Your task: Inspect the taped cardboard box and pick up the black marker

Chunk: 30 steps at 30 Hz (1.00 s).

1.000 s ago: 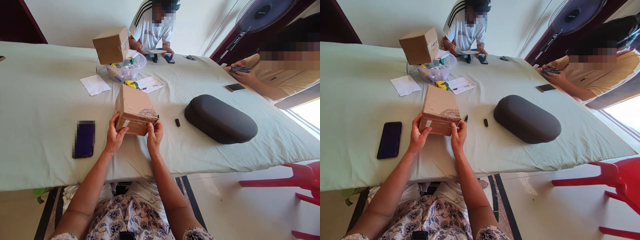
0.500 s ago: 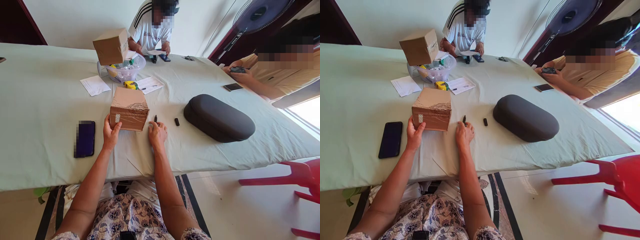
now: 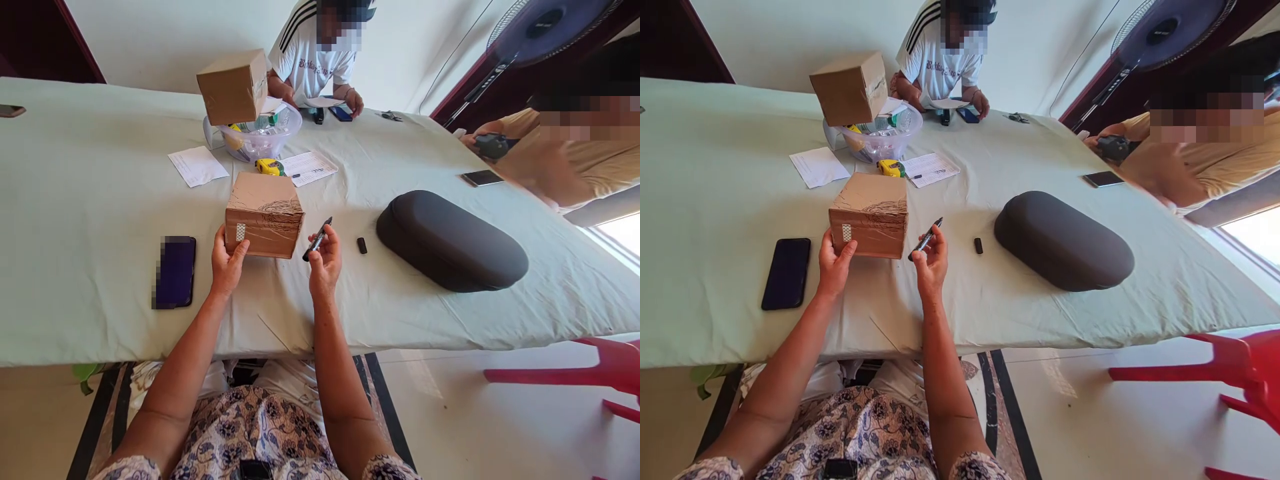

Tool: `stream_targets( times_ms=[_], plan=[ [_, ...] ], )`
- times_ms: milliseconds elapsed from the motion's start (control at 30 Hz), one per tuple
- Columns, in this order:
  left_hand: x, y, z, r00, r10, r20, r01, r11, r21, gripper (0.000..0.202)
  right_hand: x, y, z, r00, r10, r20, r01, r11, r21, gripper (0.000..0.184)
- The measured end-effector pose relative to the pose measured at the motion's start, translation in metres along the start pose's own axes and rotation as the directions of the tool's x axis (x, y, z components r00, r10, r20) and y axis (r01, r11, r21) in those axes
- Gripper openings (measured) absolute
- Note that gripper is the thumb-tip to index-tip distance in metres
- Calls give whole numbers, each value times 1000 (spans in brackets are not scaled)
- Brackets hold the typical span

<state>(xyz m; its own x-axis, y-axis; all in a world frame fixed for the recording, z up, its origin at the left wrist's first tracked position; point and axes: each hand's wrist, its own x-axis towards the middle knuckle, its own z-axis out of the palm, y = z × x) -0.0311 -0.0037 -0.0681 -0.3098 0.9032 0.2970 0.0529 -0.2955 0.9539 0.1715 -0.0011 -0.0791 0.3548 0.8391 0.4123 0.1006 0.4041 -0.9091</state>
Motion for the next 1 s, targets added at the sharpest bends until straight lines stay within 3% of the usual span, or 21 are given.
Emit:
stream_targets(
  times_ms=[100,233,400,533,600,767,900,1000],
  plan=[
    [-1,0,1,1000,-11,2,11,1000,5,70,-4,-8,3,998,-69,-1,69,997,44,71],
    [-1,0,1,1000,-3,12,3,1000,0,70,-9,-16,7,990,-124,-68,127,991,39,54],
    [-2,0,2,1000,-17,21,17,1000,-1,72,-16,-20,10,911,-360,-199,368,930,2,32],
    [-4,-2,5,999,-48,13,47,998,31,74,-21,-26,11,843,-534,-63,523,841,-137,12],
    [-5,-3,6,999,-41,3,40,998,54,76,-22,-29,12,838,-546,21,539,820,-193,12],
    [-7,-4,9,1000,-8,11,7,999,52,74,-22,-33,18,892,-438,115,452,854,-256,24],
    [-6,-4,8,1000,-12,18,11,999,38,73,-23,-34,19,872,-452,188,484,853,-195,19],
    [-4,-5,6,1000,-25,16,24,999,34,70,-24,-29,16,884,-451,122,467,866,-180,19]
  ],
)
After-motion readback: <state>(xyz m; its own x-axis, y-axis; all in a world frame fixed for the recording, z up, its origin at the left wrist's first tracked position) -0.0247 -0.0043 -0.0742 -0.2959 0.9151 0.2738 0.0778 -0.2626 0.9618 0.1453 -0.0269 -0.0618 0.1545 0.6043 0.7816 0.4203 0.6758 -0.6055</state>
